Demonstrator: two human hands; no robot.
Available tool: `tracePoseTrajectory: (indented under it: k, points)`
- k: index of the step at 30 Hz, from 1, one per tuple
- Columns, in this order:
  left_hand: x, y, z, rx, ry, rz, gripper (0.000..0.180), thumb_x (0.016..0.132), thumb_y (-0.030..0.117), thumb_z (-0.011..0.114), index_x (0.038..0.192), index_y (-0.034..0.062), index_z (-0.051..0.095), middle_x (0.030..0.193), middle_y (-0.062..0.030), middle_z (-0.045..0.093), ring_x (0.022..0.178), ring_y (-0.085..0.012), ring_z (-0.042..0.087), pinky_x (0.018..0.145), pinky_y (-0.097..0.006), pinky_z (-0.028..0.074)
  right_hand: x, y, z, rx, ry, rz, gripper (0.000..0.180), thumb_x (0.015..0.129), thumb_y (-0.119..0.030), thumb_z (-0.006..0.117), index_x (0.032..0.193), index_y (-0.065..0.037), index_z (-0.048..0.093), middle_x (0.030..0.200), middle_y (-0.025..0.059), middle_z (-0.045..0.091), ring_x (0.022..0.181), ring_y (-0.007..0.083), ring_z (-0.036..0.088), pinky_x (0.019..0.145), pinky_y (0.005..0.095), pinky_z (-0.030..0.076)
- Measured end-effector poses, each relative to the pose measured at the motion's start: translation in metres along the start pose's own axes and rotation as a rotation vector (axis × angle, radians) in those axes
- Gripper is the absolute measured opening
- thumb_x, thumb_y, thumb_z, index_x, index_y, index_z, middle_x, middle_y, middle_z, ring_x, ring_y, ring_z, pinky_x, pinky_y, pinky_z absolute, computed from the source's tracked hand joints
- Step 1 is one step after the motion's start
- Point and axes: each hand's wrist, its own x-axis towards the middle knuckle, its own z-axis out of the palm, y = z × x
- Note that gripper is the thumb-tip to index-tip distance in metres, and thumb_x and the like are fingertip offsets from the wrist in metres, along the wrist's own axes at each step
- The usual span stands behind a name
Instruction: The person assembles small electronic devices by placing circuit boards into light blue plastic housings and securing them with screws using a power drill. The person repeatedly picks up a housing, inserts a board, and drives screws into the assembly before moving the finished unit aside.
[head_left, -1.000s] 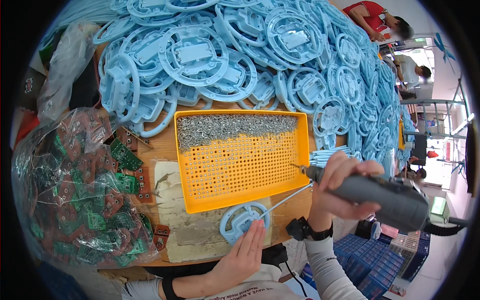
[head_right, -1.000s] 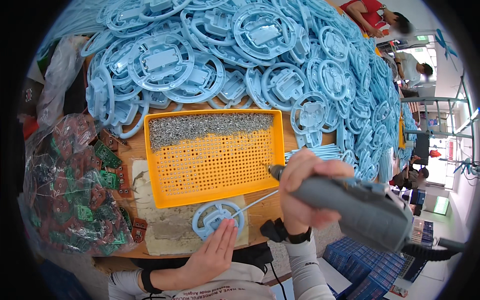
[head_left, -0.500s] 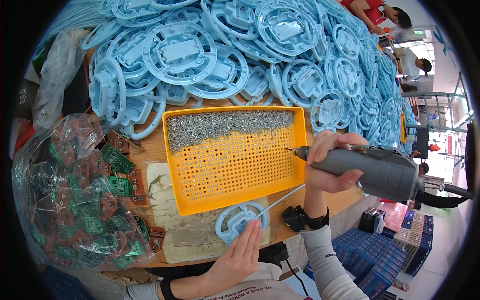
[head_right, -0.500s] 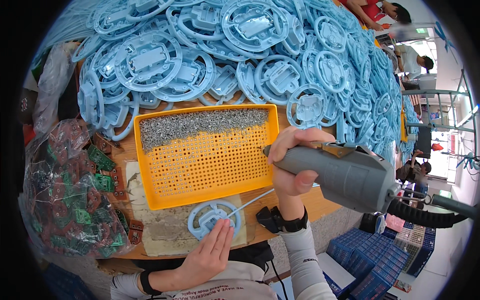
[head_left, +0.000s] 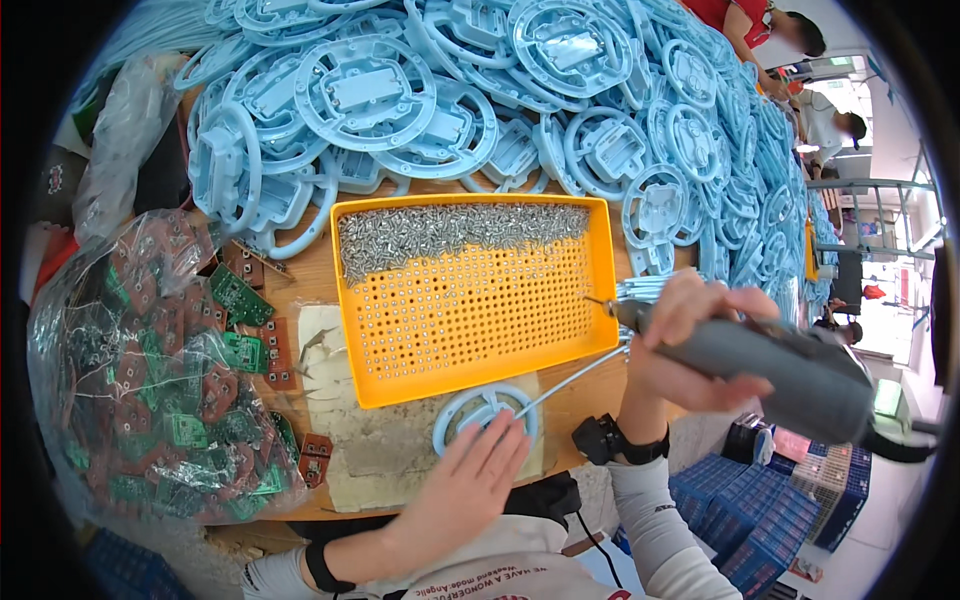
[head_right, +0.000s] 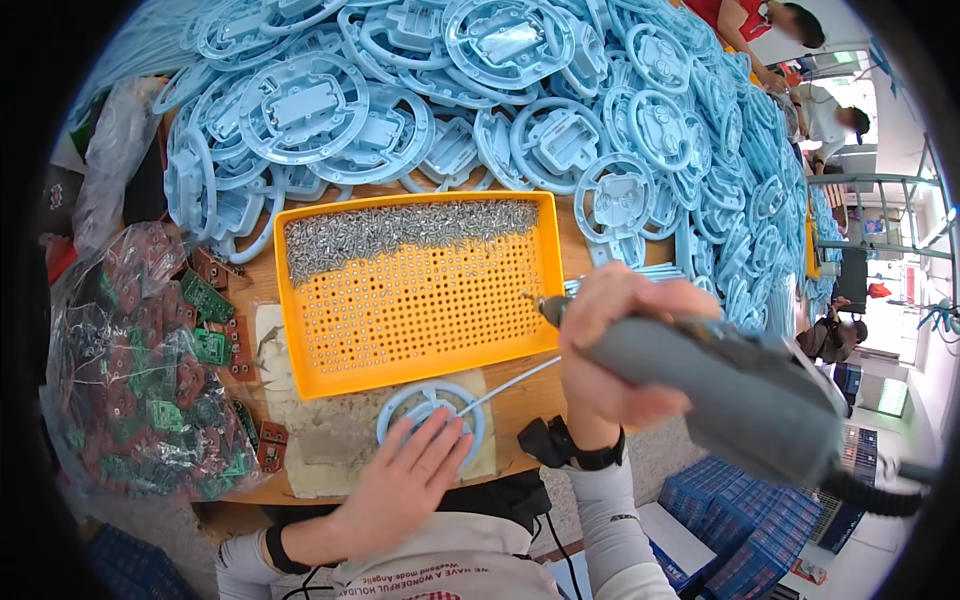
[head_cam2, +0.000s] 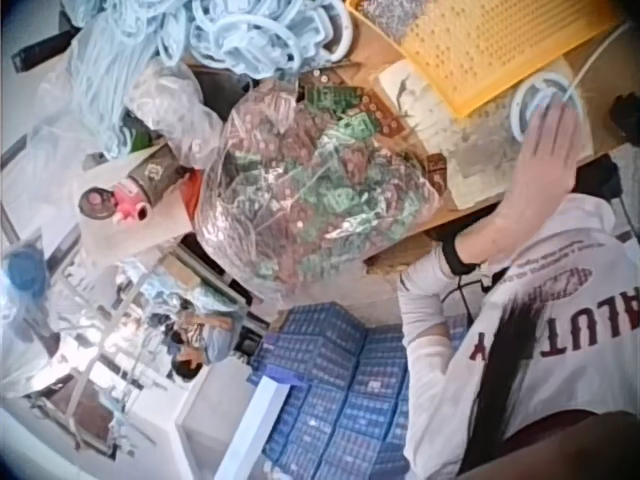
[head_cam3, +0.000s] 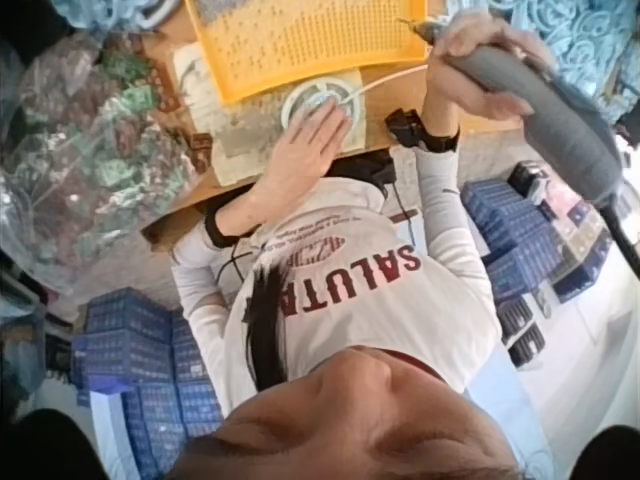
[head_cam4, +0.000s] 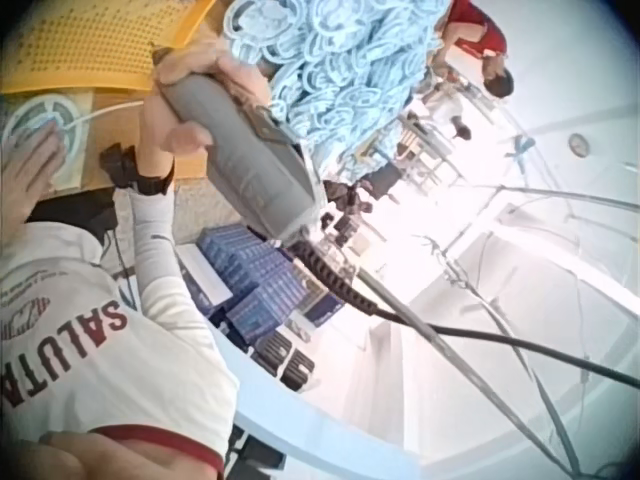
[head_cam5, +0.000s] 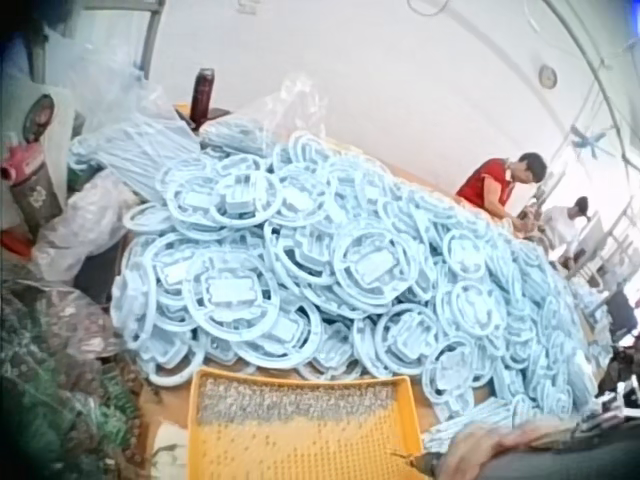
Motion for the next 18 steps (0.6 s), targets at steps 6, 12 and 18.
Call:
tracePoseTrajectory:
  k: [6, 12, 18]
  points:
    - [-0.002, -0.026, 0.023, -0.300, 0.126, 0.004, 0.056, 0.074, 0.034, 0.071, 0.125, 0.0156, 0.056, 0.131, -0.0044, 0.050, 0.124, -0.0227, 0.045, 0.100, -0.039, 0.039, -0.032, -0.075, 0.029, 0.100, -0.226, 0.187, 0.057, 0.089, -0.059, 0.052, 0.097, -0.004, 0.041, 0.050, 0.0034, 0.052, 0.037, 0.0143, 0.049, 0.041, 0.0262, 0.038]
    - [0.001, -0.027, 0.025, -0.343, 0.145, -0.003, 0.059, 0.069, 0.032, 0.075, 0.124, 0.0198, 0.057, 0.131, -0.0039, 0.049, 0.124, -0.0284, 0.043, 0.096, -0.041, 0.043, -0.076, -0.097, 0.037, 0.241, -0.396, 0.271, 0.034, 0.092, -0.024, 0.054, 0.073, 0.005, 0.053, 0.059, 0.0125, 0.056, 0.050, 0.0253, 0.058, 0.051, 0.0343, 0.048]
    - [0.000, -0.028, 0.021, -0.381, 0.161, -0.004, 0.058, 0.068, 0.028, 0.075, 0.121, 0.0126, 0.057, 0.128, -0.0045, 0.050, 0.127, -0.0259, 0.042, 0.100, -0.038, 0.040, -0.095, -0.097, 0.037, 0.198, -0.420, 0.296, 0.039, 0.091, -0.028, 0.058, 0.068, 0.004, 0.053, 0.060, 0.0121, 0.055, 0.051, 0.0259, 0.058, 0.052, 0.0344, 0.048]
